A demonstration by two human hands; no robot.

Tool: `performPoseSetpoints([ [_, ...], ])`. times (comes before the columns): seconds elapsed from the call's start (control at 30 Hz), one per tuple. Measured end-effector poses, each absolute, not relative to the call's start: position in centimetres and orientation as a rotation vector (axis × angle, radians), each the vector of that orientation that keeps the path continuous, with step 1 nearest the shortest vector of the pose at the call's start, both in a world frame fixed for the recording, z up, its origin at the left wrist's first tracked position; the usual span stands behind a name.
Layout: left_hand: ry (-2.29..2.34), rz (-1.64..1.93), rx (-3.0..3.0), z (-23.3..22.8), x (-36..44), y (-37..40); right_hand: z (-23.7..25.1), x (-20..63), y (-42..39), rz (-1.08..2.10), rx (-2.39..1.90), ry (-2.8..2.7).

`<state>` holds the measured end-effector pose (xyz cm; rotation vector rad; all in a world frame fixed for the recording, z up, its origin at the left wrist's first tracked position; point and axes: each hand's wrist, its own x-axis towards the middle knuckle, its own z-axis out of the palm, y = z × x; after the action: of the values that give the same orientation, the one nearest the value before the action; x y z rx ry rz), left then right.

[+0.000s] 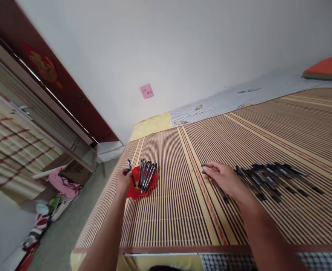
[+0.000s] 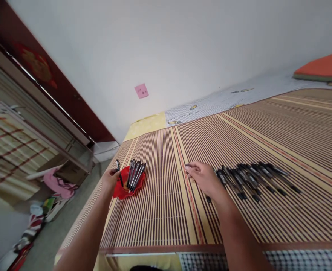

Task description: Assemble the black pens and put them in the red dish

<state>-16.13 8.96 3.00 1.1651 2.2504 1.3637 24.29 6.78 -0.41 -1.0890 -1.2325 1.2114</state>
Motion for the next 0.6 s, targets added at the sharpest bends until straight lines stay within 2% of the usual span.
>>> performPoseSetpoints([
  [0.27, 2.413, 0.99, 1.394, 1.2, -16.9, 10.6, -0.2, 24.7, 6.6, 1.195, -1.089, -1.265],
  [0.6, 2.417, 0.883, 1.472, 0.2, -17.3, 11.9, -0.3, 24.6, 6.6, 1.159, -1.128, -1.301],
])
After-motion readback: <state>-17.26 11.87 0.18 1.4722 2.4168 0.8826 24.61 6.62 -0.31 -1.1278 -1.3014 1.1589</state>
